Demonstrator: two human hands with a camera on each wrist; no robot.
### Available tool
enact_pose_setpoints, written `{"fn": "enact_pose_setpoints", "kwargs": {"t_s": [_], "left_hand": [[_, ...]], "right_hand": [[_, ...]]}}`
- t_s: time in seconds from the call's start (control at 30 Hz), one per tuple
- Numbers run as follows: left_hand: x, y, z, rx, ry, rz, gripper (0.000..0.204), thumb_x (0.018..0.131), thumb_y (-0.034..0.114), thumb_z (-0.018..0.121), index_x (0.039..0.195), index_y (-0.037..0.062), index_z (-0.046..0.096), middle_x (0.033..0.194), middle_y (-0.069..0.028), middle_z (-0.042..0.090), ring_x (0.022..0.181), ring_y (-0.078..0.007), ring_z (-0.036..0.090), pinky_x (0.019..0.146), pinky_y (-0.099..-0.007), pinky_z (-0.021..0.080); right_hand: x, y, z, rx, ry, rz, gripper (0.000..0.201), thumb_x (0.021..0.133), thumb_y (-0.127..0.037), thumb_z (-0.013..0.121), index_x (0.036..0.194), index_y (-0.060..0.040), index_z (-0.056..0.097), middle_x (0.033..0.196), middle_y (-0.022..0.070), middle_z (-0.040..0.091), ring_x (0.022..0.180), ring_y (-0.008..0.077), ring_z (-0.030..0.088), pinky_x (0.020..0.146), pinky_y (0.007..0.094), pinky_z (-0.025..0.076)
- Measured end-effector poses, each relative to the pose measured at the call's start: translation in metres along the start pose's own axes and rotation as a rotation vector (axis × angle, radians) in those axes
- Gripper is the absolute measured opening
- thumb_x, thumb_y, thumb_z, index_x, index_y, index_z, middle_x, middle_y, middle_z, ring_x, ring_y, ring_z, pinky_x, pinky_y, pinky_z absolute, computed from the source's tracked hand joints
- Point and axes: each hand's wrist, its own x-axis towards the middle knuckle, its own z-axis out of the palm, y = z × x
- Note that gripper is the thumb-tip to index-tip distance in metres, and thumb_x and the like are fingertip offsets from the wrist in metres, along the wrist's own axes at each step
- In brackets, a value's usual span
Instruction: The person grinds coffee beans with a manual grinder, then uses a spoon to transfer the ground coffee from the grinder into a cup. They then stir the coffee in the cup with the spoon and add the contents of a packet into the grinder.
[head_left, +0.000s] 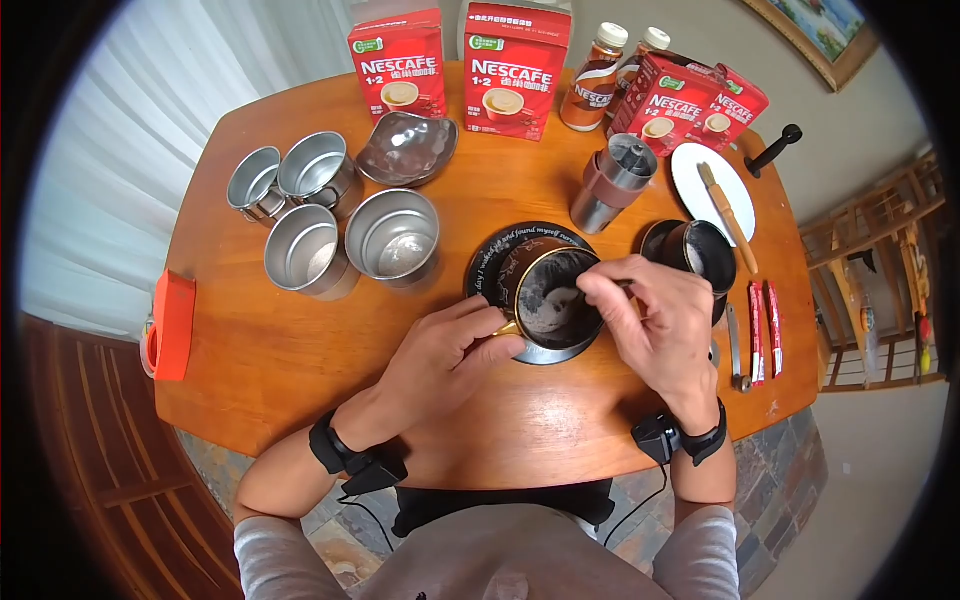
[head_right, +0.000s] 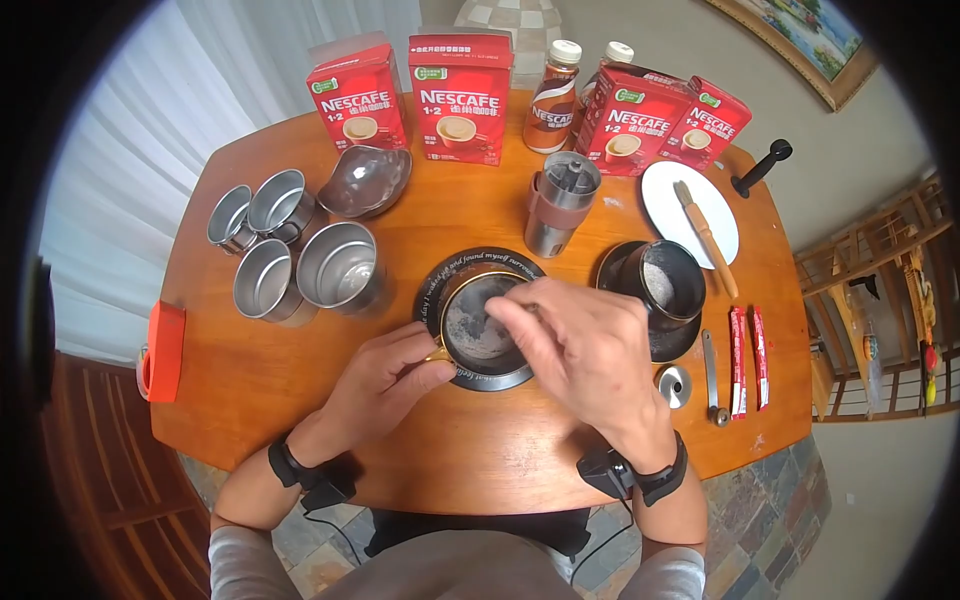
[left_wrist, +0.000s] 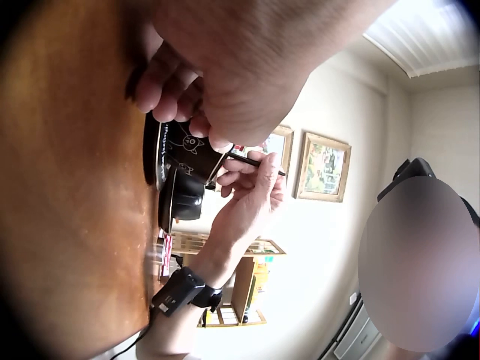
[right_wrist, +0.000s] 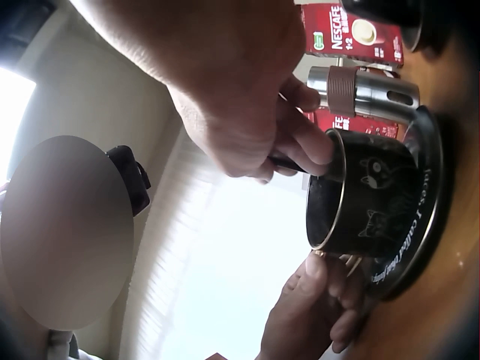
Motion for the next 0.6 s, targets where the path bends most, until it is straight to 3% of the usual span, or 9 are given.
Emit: {"fn": "enact_pose_setpoints", "kwargs": {"t_s": [0.03,0.07,0.13,0.3,0.43,0.53,0.6], "left_hand": [[0.000,-0.002,0.000,-0.007,-0.005,0.009,0.015,0.102,0.014,0.069,0.102,-0.0009,0.065,0.084,-0.0096,0.053,0.072,-0.0224,0.051,0.065,-0.0353,0.042],[0.000,0.000,0.000,-0.006,0.002,0.000,0.017,0.101,0.015,0.071,0.100,-0.0004,0.065,0.085,-0.0112,0.054,0.073,-0.0266,0.052,0.065,-0.0376,0.043],[0.001,0.005,-0.001,-0.001,0.010,-0.019,0.021,0.098,0.019,0.074,0.096,0.0006,0.064,0.085,-0.0143,0.057,0.073,-0.0350,0.055,0.065,-0.0422,0.045],[0.002,0.002,0.000,-0.034,0.014,0.001,0.019,0.099,0.017,0.074,0.100,0.0003,0.065,0.086,-0.0130,0.057,0.074,-0.0316,0.056,0.066,-0.0407,0.045],[0.003,0.007,-0.003,-0.028,-0.026,0.007,0.014,0.103,0.013,0.068,0.106,-0.0006,0.068,0.088,-0.0084,0.056,0.076,-0.0207,0.054,0.069,-0.0330,0.045],[0.003,0.009,-0.002,-0.037,-0.026,-0.027,0.015,0.104,0.014,0.067,0.104,-0.0010,0.067,0.087,-0.0058,0.054,0.075,-0.0170,0.053,0.066,-0.0317,0.044],[0.003,0.011,-0.003,-0.055,-0.027,-0.062,0.014,0.101,0.013,0.070,0.106,0.0003,0.069,0.088,-0.0099,0.057,0.076,-0.0242,0.055,0.067,-0.0358,0.045]], "right_hand": [[0.001,0.001,0.000,-0.016,0.039,-0.017,0.013,0.092,-0.010,0.080,0.087,-0.0012,0.072,0.067,0.0134,0.064,0.055,0.0296,0.063,0.053,0.0368,0.049],[0.004,0.001,-0.002,-0.063,0.042,-0.072,0.012,0.092,-0.009,0.080,0.087,-0.0005,0.072,0.070,0.0141,0.065,0.058,0.0296,0.065,0.054,0.0376,0.050],[0.003,-0.001,-0.001,-0.025,-0.030,-0.020,0.012,0.091,-0.008,0.081,0.088,-0.0001,0.072,0.071,0.0138,0.065,0.059,0.0292,0.065,0.055,0.0381,0.051],[-0.002,0.000,-0.001,0.071,-0.035,0.092,0.016,0.090,-0.009,0.082,0.085,0.0005,0.070,0.071,0.0132,0.066,0.059,0.0298,0.065,0.054,0.0381,0.050],[0.002,0.005,-0.002,-0.079,0.071,-0.059,0.017,0.090,-0.010,0.082,0.084,0.0000,0.069,0.070,0.0121,0.065,0.058,0.0304,0.065,0.053,0.0381,0.050],[0.000,0.007,-0.002,-0.049,0.041,-0.053,0.018,0.091,-0.012,0.080,0.084,-0.0003,0.069,0.070,0.0121,0.066,0.059,0.0313,0.065,0.053,0.0387,0.051],[-0.001,0.007,0.001,0.023,-0.014,-0.026,0.018,0.092,-0.013,0.079,0.084,-0.0005,0.069,0.070,0.0123,0.066,0.060,0.0319,0.065,0.053,0.0391,0.051]]}}
